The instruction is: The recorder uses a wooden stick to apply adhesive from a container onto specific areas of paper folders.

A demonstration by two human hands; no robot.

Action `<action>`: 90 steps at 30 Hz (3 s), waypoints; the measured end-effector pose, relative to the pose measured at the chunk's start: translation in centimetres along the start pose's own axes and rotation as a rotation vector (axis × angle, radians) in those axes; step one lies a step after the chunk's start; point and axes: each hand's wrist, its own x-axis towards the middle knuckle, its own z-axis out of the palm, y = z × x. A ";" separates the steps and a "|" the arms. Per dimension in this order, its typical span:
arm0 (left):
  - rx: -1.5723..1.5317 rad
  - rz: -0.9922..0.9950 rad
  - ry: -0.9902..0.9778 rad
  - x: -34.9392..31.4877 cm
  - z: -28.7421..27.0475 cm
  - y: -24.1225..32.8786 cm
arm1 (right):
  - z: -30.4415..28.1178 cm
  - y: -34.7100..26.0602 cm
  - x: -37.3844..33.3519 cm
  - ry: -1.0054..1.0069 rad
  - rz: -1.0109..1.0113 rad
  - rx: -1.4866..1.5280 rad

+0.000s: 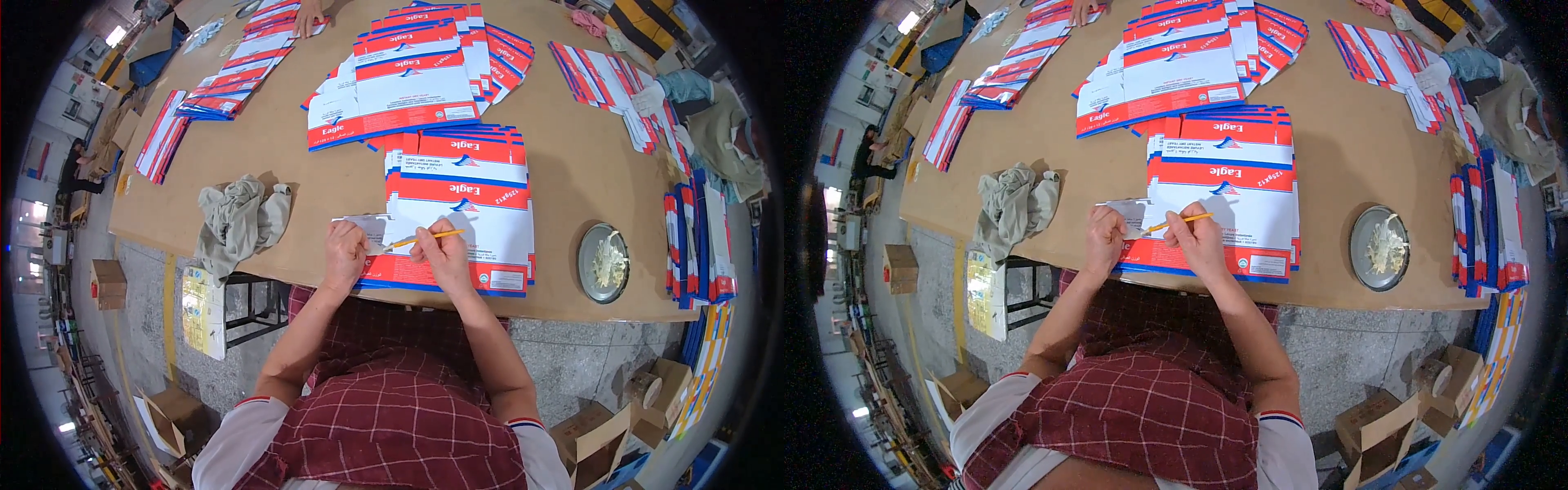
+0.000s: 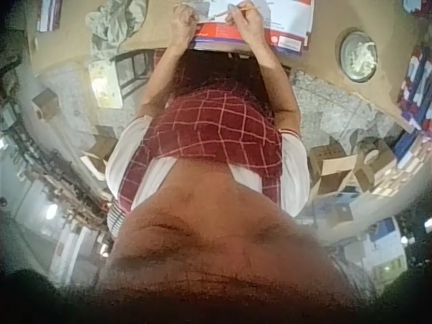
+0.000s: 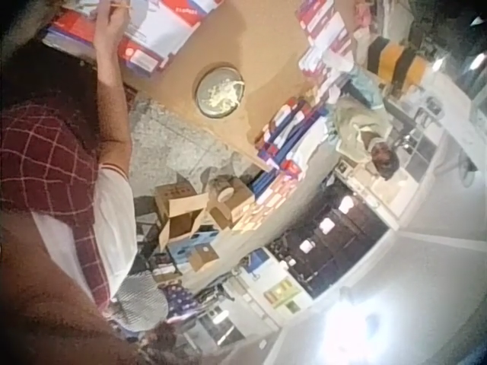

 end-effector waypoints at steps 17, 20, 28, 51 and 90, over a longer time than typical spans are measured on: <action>0.010 -0.012 0.004 -0.1 -0.1 -0.2 | -0.5 -0.1 0.0 -0.014 0.066 0.013; -0.049 -0.107 0.002 -0.9 0.1 -0.9 | -0.8 0.1 0.2 0.125 0.081 0.259; -0.078 -0.069 -0.342 0.2 -2.9 3.8 | -2.2 -0.1 1.2 0.348 0.075 0.692; 0.529 0.128 -0.498 16.6 0.7 -14.6 | -2.9 1.7 1.2 0.257 0.098 0.814; 0.033 -0.131 0.001 -3.0 -1.9 1.2 | 1.1 -0.1 -1.9 0.273 0.036 0.558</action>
